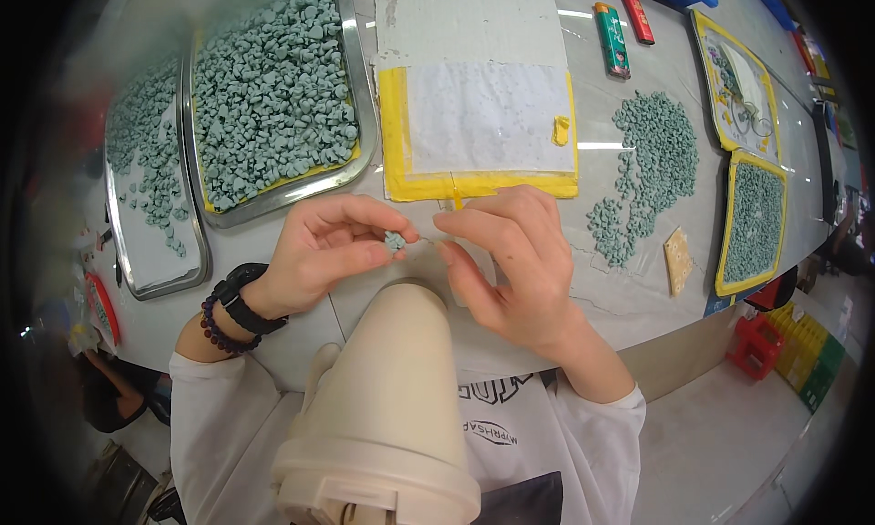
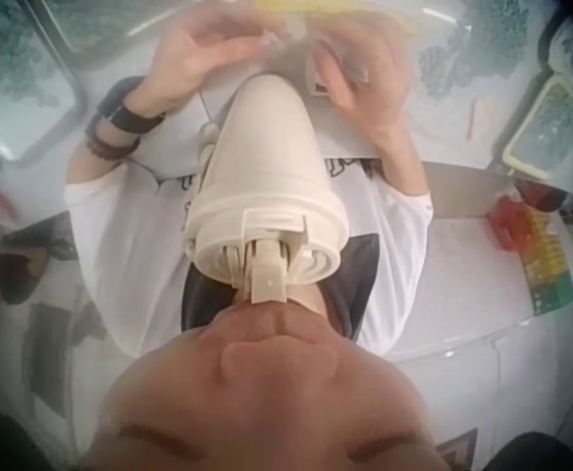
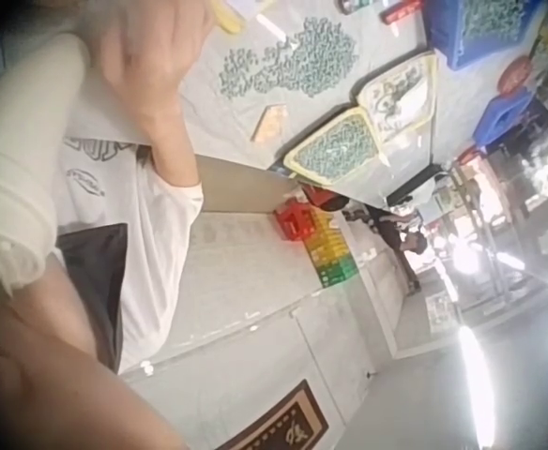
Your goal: Applying glue and assembling small green plastic components at a workbench.
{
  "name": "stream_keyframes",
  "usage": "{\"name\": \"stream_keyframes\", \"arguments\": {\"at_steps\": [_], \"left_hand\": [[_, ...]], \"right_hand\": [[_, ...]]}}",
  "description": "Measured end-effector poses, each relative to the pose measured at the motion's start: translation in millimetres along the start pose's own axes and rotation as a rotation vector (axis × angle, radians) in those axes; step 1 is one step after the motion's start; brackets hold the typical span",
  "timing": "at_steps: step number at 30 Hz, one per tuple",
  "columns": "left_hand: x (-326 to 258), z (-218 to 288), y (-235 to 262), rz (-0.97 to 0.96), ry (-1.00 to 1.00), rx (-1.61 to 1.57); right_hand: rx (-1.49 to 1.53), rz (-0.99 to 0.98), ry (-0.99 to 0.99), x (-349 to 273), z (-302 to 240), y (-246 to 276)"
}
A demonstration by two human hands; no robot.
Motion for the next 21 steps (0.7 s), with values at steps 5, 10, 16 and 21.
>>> {"name": "stream_keyframes", "arguments": {"at_steps": [5, 10, 16, 21], "left_hand": [[0.3, 1.1, 0.3, 0.025, -0.022, 0.022], [-0.1, -1.8, 1.0, 0.058, -0.058, 0.024], [-4.3, -2.1, -0.5, 0.049, -0.048, 0.048], [-6.3, -3.3, 3.5, 0.075, -0.125, 0.085]], "right_hand": [[-0.006, -0.001, 0.004, 0.3, 0.1, 0.0], [-0.003, -0.005, -0.006, 0.7, 0.1, 0.5], [0.002, -0.007, -0.011, 0.4, -0.3, 0.2], [-0.007, -0.002, -0.002, 2.3, -1.9, 0.2]]}}
Point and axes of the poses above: each hand's wrist, its own x-axis towards the middle knuckle, its own y-axis out of the back of the hand, z = x × y, the point moved 5 cm from there along x, towards the middle knuckle, and after that the axes turned 5 degrees about x, right-handed, at the moved point
